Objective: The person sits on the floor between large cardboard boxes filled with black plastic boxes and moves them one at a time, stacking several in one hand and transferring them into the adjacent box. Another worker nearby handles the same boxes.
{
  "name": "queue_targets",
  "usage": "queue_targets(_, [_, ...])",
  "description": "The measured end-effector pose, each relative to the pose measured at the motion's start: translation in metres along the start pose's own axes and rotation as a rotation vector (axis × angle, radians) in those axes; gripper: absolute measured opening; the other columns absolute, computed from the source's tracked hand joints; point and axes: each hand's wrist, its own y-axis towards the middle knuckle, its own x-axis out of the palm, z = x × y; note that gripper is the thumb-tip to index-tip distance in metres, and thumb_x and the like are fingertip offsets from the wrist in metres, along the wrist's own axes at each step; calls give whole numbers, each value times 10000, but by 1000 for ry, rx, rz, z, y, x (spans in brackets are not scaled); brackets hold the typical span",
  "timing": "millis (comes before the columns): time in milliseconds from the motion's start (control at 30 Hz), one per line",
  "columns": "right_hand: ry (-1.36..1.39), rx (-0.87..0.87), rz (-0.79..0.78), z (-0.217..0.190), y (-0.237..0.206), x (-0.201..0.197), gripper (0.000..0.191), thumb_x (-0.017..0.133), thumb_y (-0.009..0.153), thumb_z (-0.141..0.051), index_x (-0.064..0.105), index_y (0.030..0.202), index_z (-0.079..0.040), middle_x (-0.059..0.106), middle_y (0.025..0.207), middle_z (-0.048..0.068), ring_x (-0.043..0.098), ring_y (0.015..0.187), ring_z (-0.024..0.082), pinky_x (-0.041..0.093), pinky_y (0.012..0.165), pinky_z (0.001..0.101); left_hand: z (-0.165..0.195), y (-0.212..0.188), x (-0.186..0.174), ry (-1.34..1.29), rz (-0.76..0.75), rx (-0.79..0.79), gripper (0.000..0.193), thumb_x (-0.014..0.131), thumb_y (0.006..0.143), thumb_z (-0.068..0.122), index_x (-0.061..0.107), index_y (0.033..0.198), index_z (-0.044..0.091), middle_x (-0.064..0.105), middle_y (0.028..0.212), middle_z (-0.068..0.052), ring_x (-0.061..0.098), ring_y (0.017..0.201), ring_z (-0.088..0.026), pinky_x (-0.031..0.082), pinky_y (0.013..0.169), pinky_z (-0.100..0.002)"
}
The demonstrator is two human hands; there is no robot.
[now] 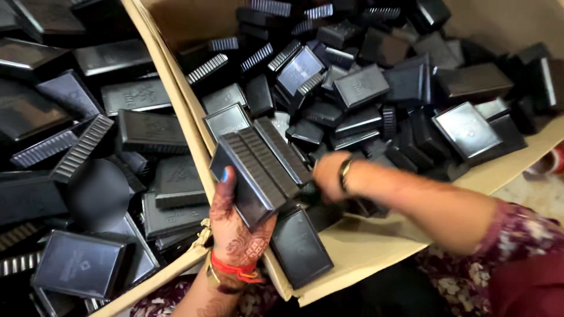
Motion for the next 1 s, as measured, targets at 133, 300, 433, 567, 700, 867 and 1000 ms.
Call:
queue_targets(133, [174, -220, 616, 42, -3, -46, 440, 807, 608, -453, 807, 825, -70, 697, 853, 210, 677, 826, 405, 561, 656, 505, 1, -4, 1, 5, -17, 17, 489, 634, 999, 339, 575, 1410, 81, 661, 1358, -99, 623, 1266, -276, 437, 1147, -504])
queue_targets(300, [18, -160, 17, 16, 67, -85, 460, 742, 774, -457, 788, 1026, -75, 778, 1106, 170, 732, 1019, 318, 569, 902, 444, 3, -7, -4, 6, -9, -6, 527, 657, 975, 373, 573, 1412, 91, 652, 1369, -98, 618, 1276, -291, 435, 1145, -514])
queue_targets(433, [-55, -164, -95, -1, 116, -77, 466, 757, 771, -446, 757, 1059, -79, 765, 1120, 165, 717, 1046, 326, 560, 920, 445, 6, -9, -5, -9, 12, -12, 531, 663, 971, 367, 573, 1417, 93, 650, 1373, -103, 613, 1272, -297, 438, 1132, -514])
queue_targets(567, [-79, -101, -46, 5, 147, -48, 480, 772, 767, -435, 726, 1091, -84, 753, 1134, 160, 702, 1074, 334, 550, 938, 446, 7, -11, -7, -6, 20, -41, 538, 665, 947, 327, 576, 1424, 95, 649, 1380, -101, 615, 1273, -289, 453, 1130, -511])
queue_targets(700, [-93, -55, 26, 6, 147, -17, 501, 787, 764, -424, 694, 1124, -88, 740, 1148, 155, 687, 1101, 342, 540, 956, 448, 5, -9, -11, 22, 6, -19, 525, 675, 948, 277, 565, 1420, 78, 656, 1360, -111, 633, 1252, -295, 471, 1117, -517])
queue_targets(867, [-16, -98, 146, -4, 82, -15, 536, 807, 760, -410, 655, 1165, -93, 724, 1165, 148, 668, 1134, 353, 528, 978, 449, 5, -7, -16, 47, -43, -2, 521, 686, 957, 227, 559, 1424, 33, 665, 1340, -140, 648, 1222, -310, 484, 1108, -515])
queue_targets(1000, [244, 5, 417, 24, -11, -47, 570, 822, 757, -399, 624, 1198, -97, 712, 1179, 143, 652, 1161, 361, 519, 996, 450, 5, -4, -23, 58, -74, 13, 538, 705, 941, 220, 548, 1420, 35, 658, 1347, -136, 640, 1244, -320, 476, 1128, -527])
